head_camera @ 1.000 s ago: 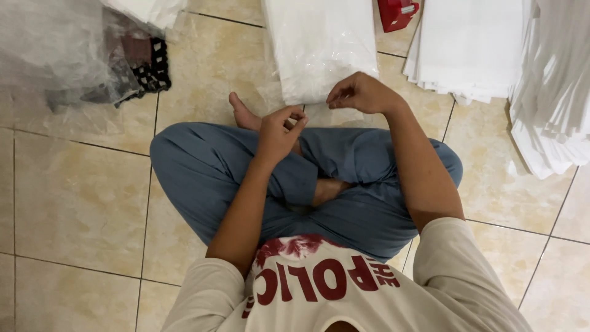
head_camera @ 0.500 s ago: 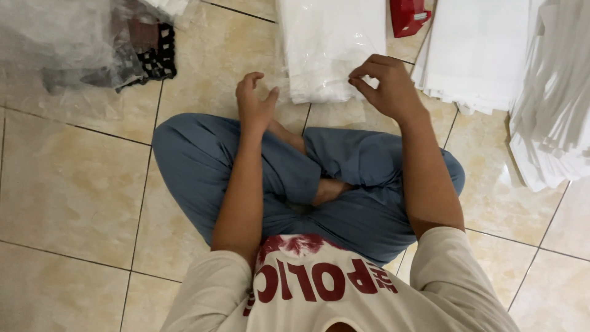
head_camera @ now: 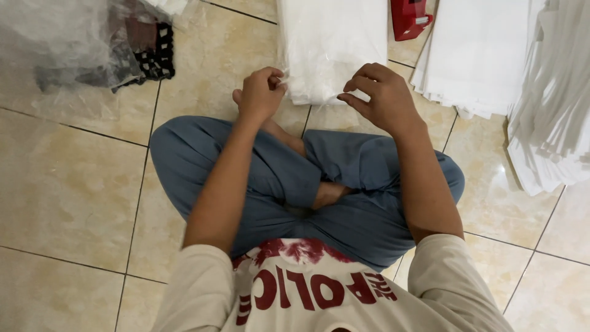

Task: The person is sitting on the floor, aligning and stacking white bags or sleeves into neat piles.

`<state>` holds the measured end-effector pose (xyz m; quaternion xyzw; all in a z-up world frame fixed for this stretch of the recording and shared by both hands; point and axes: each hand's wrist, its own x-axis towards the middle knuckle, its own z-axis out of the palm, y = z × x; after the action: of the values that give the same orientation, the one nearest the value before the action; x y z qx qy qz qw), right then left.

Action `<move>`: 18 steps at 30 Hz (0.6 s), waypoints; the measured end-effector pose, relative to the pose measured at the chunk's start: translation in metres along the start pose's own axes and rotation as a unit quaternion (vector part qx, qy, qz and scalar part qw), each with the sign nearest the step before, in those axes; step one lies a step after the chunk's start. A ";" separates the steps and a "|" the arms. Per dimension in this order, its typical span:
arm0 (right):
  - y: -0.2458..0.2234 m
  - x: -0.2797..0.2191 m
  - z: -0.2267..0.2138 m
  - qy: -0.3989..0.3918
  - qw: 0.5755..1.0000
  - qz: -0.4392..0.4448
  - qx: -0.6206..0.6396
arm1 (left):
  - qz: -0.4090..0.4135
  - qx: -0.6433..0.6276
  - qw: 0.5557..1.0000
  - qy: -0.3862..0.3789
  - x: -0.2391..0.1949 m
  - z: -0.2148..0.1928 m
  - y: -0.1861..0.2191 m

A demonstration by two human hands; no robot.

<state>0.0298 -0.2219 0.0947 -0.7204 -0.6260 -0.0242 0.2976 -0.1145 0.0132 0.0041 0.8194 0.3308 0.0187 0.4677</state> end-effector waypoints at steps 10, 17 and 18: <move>0.008 0.030 0.038 -0.046 0.999 0.013 -0.018 | -0.022 -0.105 0.984 -0.140 0.010 -0.016 0.017; 0.019 0.039 0.073 -0.044 0.990 0.046 -0.122 | -0.048 -0.135 0.978 -0.152 -0.006 -0.031 0.042; 0.019 0.040 0.074 -0.040 0.989 0.053 -0.134 | -0.052 -0.128 0.978 -0.155 -0.009 -0.033 0.044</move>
<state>0.0304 -0.1530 0.0424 -0.7863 -0.5893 -0.0634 0.1744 -0.1092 0.0180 0.0596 0.7272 0.2913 -0.0912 0.6148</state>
